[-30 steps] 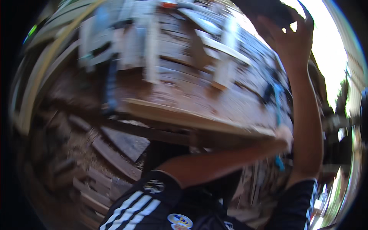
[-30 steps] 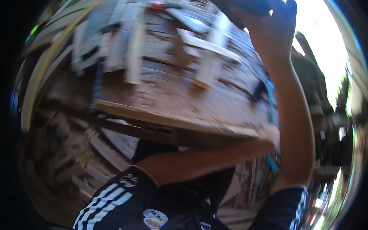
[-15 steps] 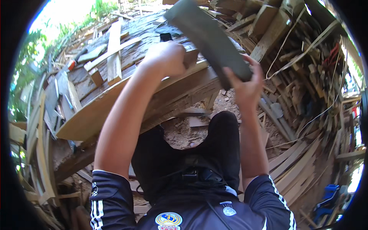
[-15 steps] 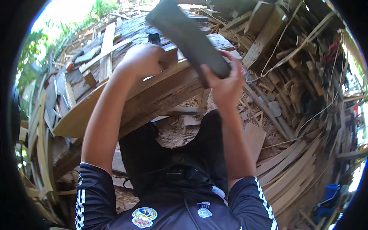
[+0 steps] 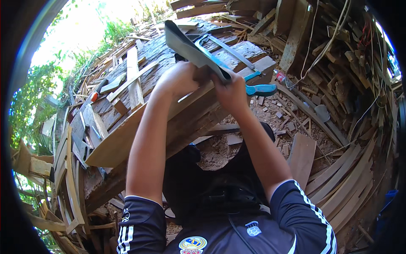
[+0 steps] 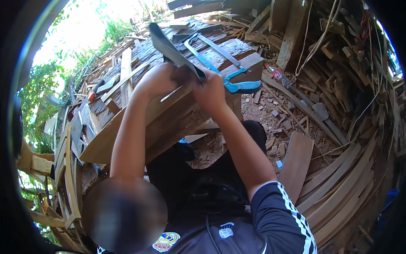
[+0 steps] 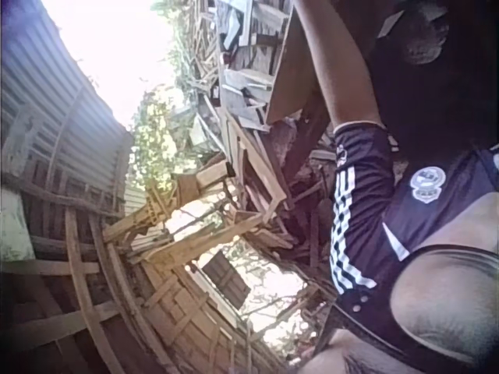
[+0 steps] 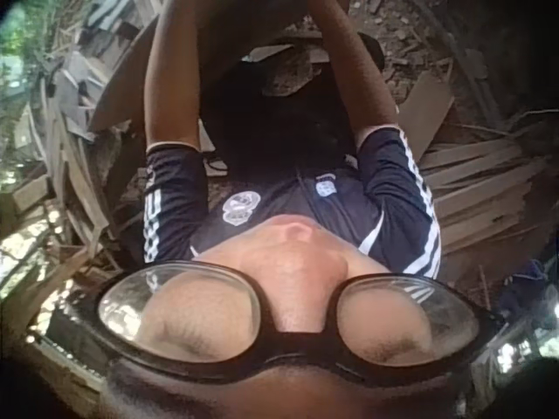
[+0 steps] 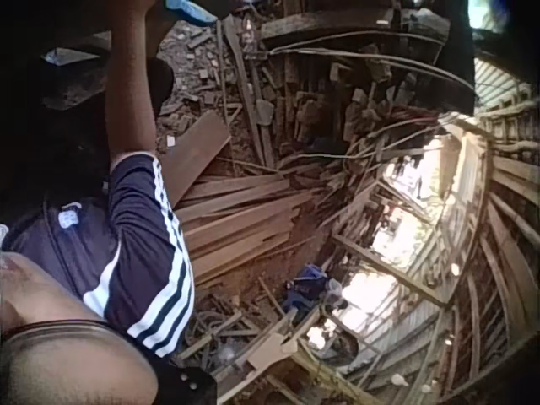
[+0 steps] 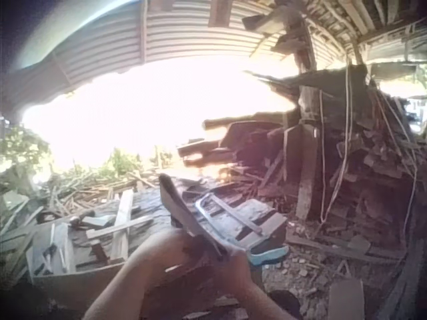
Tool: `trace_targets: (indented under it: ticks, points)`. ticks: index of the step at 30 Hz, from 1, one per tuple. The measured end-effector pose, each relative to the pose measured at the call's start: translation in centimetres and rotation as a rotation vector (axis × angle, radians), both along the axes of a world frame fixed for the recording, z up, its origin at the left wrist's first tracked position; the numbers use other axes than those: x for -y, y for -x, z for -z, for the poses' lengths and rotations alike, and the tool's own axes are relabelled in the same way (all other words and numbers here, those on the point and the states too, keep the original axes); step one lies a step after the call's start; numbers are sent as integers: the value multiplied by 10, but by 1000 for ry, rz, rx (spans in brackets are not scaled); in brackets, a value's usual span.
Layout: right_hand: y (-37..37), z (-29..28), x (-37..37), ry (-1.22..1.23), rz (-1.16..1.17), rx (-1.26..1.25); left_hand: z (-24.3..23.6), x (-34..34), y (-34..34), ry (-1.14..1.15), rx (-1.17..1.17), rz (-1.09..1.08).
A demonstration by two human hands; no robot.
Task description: Manually saw through a piece of wood on a workbench.
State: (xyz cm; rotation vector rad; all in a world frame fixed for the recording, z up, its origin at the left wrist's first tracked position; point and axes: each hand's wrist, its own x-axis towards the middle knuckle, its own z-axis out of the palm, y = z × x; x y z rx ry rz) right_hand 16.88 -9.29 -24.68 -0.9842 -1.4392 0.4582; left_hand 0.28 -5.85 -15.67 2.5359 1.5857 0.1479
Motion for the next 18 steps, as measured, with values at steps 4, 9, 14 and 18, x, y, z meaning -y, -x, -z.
trace_targets:
  ticks: [4,9,14,18]
  points:
    - [-1,14,31,-76,16,-202,9,-1,1,-110,62,-42]
    - [15,-1,-13,270,-50,-281,11,-9,3,-40,-28,57]
    - [12,17,21,21,-53,-238,5,3,3,-71,14,-30]
    - [12,9,0,158,40,-187,-7,2,-3,-73,-38,36]
